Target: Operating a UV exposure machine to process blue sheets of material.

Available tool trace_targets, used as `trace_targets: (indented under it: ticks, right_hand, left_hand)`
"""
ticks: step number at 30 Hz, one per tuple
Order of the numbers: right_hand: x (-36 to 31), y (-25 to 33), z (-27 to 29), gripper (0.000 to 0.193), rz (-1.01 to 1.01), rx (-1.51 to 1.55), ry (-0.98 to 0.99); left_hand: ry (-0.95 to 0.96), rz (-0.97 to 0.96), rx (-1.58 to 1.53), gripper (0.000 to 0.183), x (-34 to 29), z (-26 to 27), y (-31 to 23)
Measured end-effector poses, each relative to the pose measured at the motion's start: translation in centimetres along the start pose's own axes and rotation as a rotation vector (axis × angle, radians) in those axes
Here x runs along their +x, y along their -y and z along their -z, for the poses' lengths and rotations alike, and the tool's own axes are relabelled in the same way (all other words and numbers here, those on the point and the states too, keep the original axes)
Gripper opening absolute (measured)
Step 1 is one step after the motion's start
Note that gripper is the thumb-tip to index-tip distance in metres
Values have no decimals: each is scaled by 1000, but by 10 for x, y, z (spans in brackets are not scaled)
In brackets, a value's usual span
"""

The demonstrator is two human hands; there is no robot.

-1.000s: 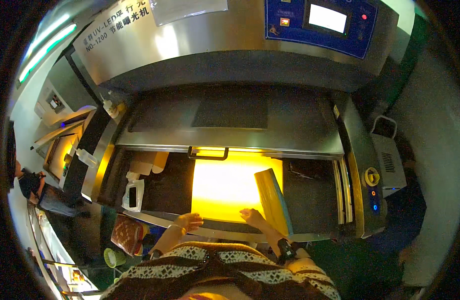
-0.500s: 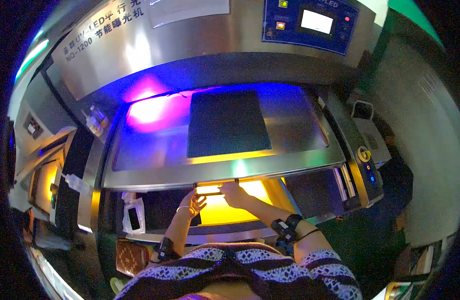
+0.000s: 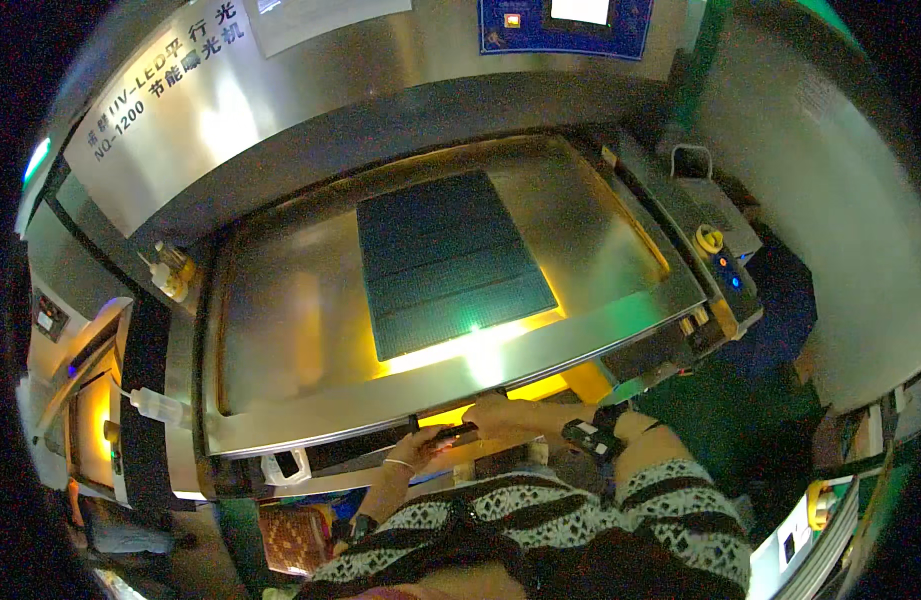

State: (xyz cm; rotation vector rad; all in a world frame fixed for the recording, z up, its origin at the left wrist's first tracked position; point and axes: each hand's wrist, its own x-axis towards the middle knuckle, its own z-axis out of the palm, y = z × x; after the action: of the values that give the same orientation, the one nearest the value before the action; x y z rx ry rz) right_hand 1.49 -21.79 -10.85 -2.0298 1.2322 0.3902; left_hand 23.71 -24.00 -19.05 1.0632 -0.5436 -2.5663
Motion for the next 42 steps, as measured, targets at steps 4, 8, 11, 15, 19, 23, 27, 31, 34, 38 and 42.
trace_targets:
  ticks: [4,8,11,15,19,23,27,31,34,38,42]
  right_hand:
    - [-37,18,19,32,42,-39,-76]
    - [-80,34,75,27,166,-3,-199]
    - [-130,49,127,26,282,58,-394]
    - [-177,59,198,24,449,9,-805]
    - [-195,56,257,23,621,-96,-1270]
    - [-187,61,295,21,656,333,-1380]
    - [-187,56,329,20,1003,105,-1448]
    - [-192,74,363,21,754,-9,-1599]
    - [-182,93,377,22,671,-139,-1794]
    - [-165,26,323,23,867,-246,-1978]
    - [-103,-107,155,40,-206,287,-1513]
  left_hand:
    - [99,-155,106,45,-34,-27,-3]
    - [252,-287,220,63,-76,-74,-46]
    - [328,-369,419,76,-107,-115,-92]
    - [473,-687,404,79,-130,-170,-156]
    - [692,-941,430,44,-137,-208,-216]
    - [584,-1053,702,41,-123,-176,-252]
    - [-483,-517,635,32,-48,-74,-211]
    - [-584,-127,512,32,-8,9,-167]
    - [-633,-120,438,32,-14,32,-159]
    - [-692,-96,389,25,-19,26,-167]
    - [-702,-88,449,24,-27,20,-170]
